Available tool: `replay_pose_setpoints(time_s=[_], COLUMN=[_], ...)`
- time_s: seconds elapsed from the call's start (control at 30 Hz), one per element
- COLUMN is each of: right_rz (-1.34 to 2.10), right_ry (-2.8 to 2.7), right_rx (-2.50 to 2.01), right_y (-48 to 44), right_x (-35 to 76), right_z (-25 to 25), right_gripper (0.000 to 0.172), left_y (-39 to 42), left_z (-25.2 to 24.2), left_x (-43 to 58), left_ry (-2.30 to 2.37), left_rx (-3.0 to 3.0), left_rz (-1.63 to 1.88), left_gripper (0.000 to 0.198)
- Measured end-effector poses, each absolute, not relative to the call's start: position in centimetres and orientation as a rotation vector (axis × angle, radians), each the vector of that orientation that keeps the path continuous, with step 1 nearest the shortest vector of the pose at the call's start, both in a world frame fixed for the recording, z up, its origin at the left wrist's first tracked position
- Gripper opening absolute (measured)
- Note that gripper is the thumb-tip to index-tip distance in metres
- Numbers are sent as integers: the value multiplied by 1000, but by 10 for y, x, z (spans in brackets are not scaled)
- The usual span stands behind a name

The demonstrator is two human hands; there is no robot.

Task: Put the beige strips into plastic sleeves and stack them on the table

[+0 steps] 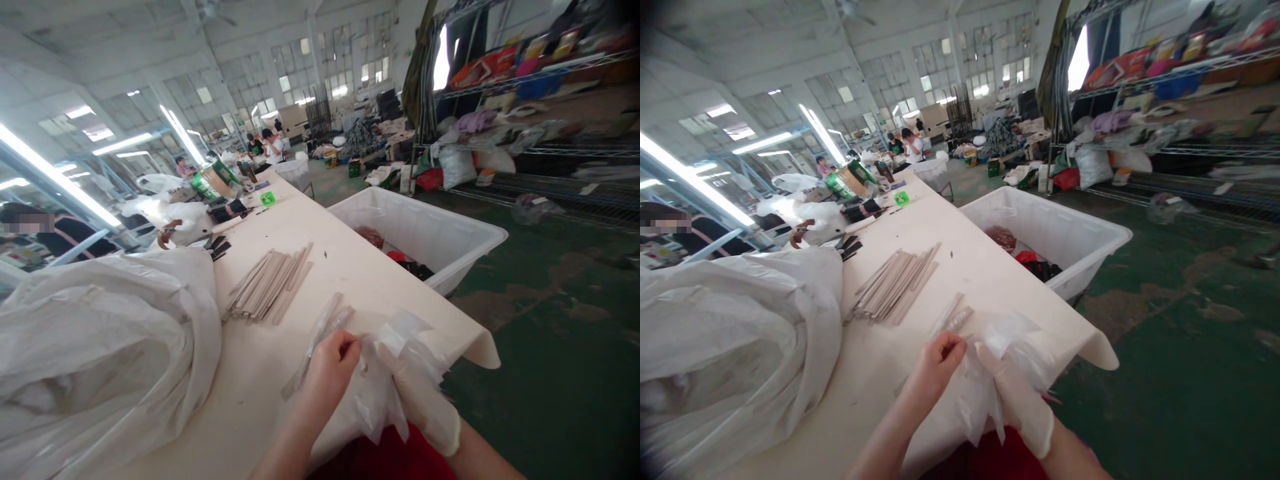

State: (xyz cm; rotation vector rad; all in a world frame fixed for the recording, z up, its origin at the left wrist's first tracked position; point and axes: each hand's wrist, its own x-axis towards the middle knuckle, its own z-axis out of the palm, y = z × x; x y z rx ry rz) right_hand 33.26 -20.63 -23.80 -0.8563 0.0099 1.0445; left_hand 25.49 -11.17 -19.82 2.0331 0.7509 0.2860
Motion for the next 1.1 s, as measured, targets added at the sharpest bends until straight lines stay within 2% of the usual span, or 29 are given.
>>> replay_pose_setpoints(time_s=[0.13, 0.23, 0.33, 0.5, 0.63, 0.77, 0.9, 0.97, 1.1], right_rz=[1116, 1251, 1362, 1336, 1281, 1261, 1336, 1331, 1294], right_ry=[113, 108, 106, 36, 85, 91, 175, 209, 124], right_rx=[-886, -660, -449, -468, -561, -533, -472, -457, -511], right_y=[-202, -199, -196, -201, -207, -201, -191, -190, -192], right_x=[344, 364, 382, 400, 411, 421, 420, 416, 410], right_z=[-229, -232, -248, -280, -290, -298, -304, -303, -300], right_gripper=[26, 37, 46, 44, 33, 40, 46, 46, 35], left_y=[-83, -30, 31, 91, 98, 90, 71, 63, 57], left_z=[-208, -213, -216, -230, -245, -252, -246, -242, -243], left_x=[260, 264, 270, 301, 322, 295, 240, 225, 232], left_ry=[728, 948, 1146, 1251, 1236, 1240, 1255, 1278, 1381], left_rx=[2227, 2646, 2762, 2885, 2952, 2960, 2942, 2930, 2852], left_rz=[143, 60, 23, -116, -142, -214, -282, -251, -92], left_gripper=[25, 29, 27, 32, 33, 30, 16, 20, 23])
